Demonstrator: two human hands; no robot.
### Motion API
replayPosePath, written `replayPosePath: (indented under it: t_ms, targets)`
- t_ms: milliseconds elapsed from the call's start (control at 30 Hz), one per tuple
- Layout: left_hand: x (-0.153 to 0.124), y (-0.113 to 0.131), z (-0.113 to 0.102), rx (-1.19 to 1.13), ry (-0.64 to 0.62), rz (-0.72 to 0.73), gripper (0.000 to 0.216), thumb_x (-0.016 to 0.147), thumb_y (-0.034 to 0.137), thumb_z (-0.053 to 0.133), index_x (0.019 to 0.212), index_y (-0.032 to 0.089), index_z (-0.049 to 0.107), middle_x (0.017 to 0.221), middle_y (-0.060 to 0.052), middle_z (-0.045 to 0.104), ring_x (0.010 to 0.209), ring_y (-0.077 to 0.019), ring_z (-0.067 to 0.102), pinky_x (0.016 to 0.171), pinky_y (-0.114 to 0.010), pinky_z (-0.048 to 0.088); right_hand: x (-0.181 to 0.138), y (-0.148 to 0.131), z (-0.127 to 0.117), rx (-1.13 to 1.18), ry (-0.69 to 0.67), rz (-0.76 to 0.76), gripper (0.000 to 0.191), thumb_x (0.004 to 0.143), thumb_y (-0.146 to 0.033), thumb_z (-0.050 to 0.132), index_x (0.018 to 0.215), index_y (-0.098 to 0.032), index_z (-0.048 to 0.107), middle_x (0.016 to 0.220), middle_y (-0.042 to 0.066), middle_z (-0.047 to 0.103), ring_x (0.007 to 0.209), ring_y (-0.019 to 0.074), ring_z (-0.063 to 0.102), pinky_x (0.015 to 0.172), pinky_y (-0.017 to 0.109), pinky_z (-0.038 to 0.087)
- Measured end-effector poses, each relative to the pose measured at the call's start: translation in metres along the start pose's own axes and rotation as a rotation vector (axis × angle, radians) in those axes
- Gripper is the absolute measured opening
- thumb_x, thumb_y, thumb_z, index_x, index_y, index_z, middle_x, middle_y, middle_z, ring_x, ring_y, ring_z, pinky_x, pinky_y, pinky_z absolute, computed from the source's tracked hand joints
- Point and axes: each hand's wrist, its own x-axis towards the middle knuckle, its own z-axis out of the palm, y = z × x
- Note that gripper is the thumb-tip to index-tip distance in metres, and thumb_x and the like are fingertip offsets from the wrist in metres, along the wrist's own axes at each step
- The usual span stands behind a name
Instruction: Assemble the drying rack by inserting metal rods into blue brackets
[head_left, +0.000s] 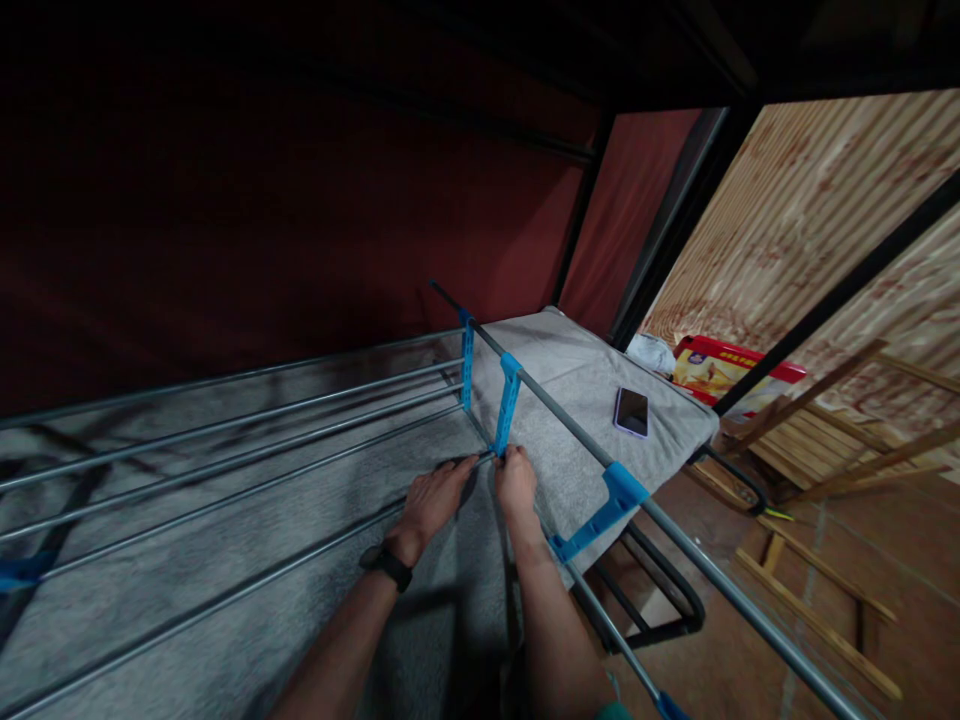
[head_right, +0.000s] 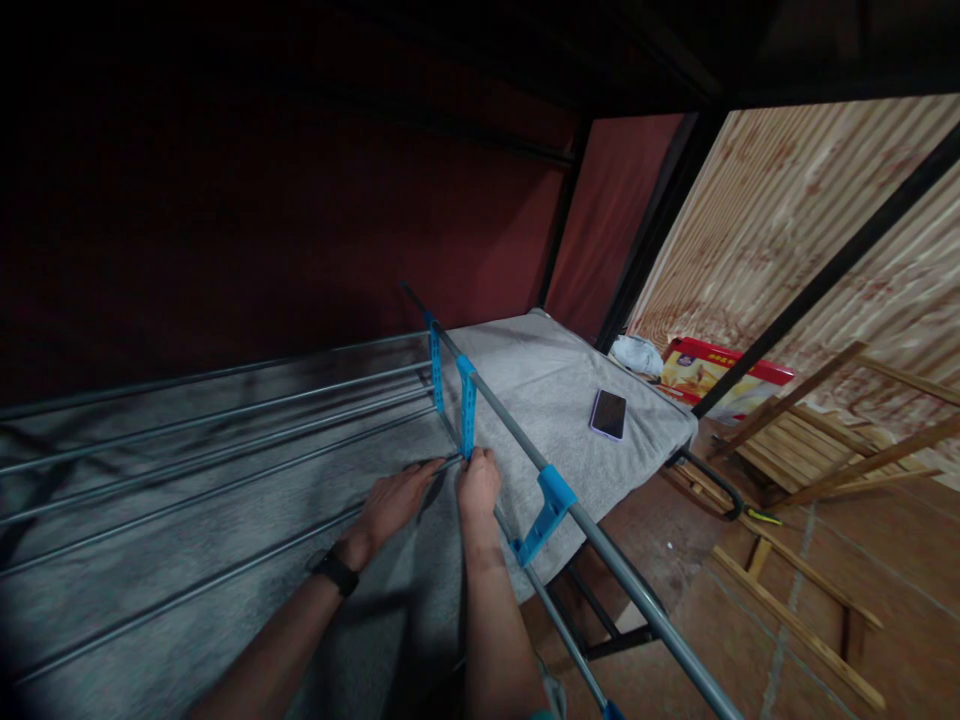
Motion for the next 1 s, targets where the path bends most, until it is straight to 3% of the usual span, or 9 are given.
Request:
replayPosePath:
  t_ms: [1000]
  targets:
    - [-0.0043,0.0016,0.0004,0.127,0.016,0.019,0.049,0.098,0.021,0.03,0.145,0.031,0.042,0.116,-0.009,0.067,0.098,-0.0251,0.066,0.081,-0.038,0.049,-0.0026,-0.0034,-0.0009,0.018,0.007,0.004,0.016,0.093,-0.017,0.052,0.103,-0.016,0.065,0.102,0.011,0.069,0.093,0.0187,0.068,0.078,0.024,0.046]
